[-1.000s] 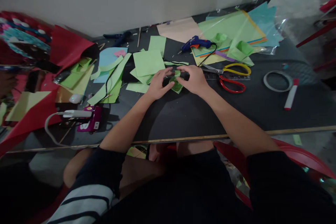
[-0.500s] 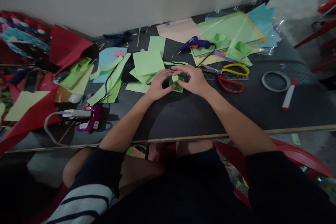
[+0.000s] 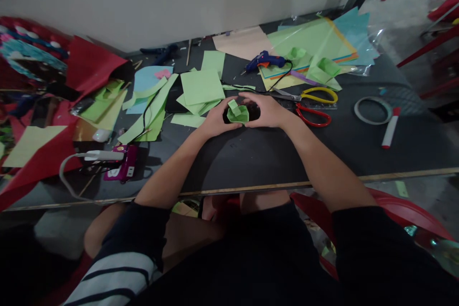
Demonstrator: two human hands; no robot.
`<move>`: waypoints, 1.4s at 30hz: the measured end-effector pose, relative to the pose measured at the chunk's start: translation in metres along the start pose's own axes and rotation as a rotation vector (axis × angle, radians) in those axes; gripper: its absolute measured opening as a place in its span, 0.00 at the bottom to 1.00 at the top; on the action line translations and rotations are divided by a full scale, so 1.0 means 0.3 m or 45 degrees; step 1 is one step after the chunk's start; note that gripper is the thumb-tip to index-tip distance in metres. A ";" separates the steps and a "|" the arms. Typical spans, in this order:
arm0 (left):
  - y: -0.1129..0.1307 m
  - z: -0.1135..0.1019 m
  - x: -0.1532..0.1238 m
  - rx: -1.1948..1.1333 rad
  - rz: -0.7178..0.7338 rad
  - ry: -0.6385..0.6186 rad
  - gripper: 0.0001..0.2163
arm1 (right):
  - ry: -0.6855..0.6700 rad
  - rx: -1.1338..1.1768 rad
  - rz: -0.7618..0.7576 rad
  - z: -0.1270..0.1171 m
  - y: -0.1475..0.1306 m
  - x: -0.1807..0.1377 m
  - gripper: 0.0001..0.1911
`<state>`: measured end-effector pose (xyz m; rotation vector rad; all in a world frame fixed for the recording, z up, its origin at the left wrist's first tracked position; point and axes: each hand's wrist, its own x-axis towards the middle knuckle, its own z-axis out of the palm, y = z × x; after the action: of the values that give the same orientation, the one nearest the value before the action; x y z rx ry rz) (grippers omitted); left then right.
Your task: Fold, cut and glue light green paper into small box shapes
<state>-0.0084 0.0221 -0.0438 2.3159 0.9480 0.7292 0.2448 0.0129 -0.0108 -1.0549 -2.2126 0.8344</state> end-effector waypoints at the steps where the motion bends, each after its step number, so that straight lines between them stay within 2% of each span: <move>1: -0.001 0.000 -0.001 0.004 0.002 0.002 0.38 | 0.007 -0.011 0.001 0.004 0.002 0.003 0.49; 5: -0.004 0.002 -0.002 0.037 0.031 0.036 0.33 | 0.075 -0.051 0.016 0.031 0.002 0.013 0.43; 10: -0.017 0.005 0.006 0.083 0.066 0.211 0.21 | 0.125 0.004 0.050 0.023 -0.010 0.009 0.44; 11: -0.019 0.006 0.008 0.086 0.061 0.237 0.21 | 0.186 0.017 0.079 0.000 -0.007 0.011 0.41; 13: -0.016 0.006 0.010 0.089 0.054 0.264 0.21 | 0.421 0.019 0.187 -0.082 0.017 0.023 0.32; 15: -0.010 0.007 0.011 0.102 0.068 0.265 0.21 | 0.760 -0.039 0.350 -0.205 0.073 0.042 0.18; 16: -0.007 0.007 0.011 0.115 0.080 0.259 0.21 | 0.867 -0.070 0.381 -0.272 0.114 0.054 0.13; 18: -0.004 0.010 0.010 0.145 0.103 0.254 0.20 | 0.858 -0.180 0.389 -0.396 0.211 0.080 0.11; 20: -0.009 0.014 0.008 0.169 0.114 0.250 0.19 | 0.713 -0.382 0.340 -0.477 0.310 0.108 0.14; 21: -0.014 0.016 0.007 0.176 0.119 0.253 0.18 | 0.628 -0.458 0.320 -0.497 0.351 0.122 0.16; 23: -0.025 0.020 0.005 0.187 0.129 0.260 0.17 | 0.538 -0.577 0.402 -0.504 0.402 0.148 0.21; 26: -0.030 0.021 0.003 0.209 0.143 0.275 0.17 | 0.616 -0.614 0.564 -0.479 0.390 0.167 0.29; 30: -0.008 0.021 0.005 0.203 0.161 0.351 0.16 | 0.863 -0.453 0.505 -0.435 0.239 0.133 0.26; 31: 0.001 0.023 0.005 0.207 0.153 0.378 0.16 | 0.854 -0.323 0.468 -0.410 0.186 0.117 0.25; 32: 0.011 0.027 0.005 0.218 0.139 0.410 0.15 | 0.874 0.077 0.439 -0.375 0.130 0.100 0.24; 35: 0.039 0.039 -0.005 0.268 0.060 0.504 0.14 | 0.612 0.448 0.388 -0.216 -0.031 0.061 0.21; 37: 0.055 0.044 -0.015 0.287 0.017 0.531 0.13 | 0.280 0.859 0.387 -0.096 -0.110 0.052 0.17; 38: 0.061 0.045 -0.019 0.292 0.006 0.530 0.13 | 0.152 0.942 0.397 -0.044 -0.134 0.052 0.15; 40: 0.068 0.042 -0.025 0.304 0.016 0.515 0.13 | 0.059 0.915 0.383 0.031 -0.153 0.057 0.12; 42: 0.069 0.038 -0.024 0.326 0.050 0.494 0.12 | 0.115 0.822 0.361 0.068 -0.140 0.063 0.10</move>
<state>0.0041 0.0011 -0.0407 2.4652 1.2284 1.1624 0.2004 0.0013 0.0102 -1.0487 -1.5534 1.4630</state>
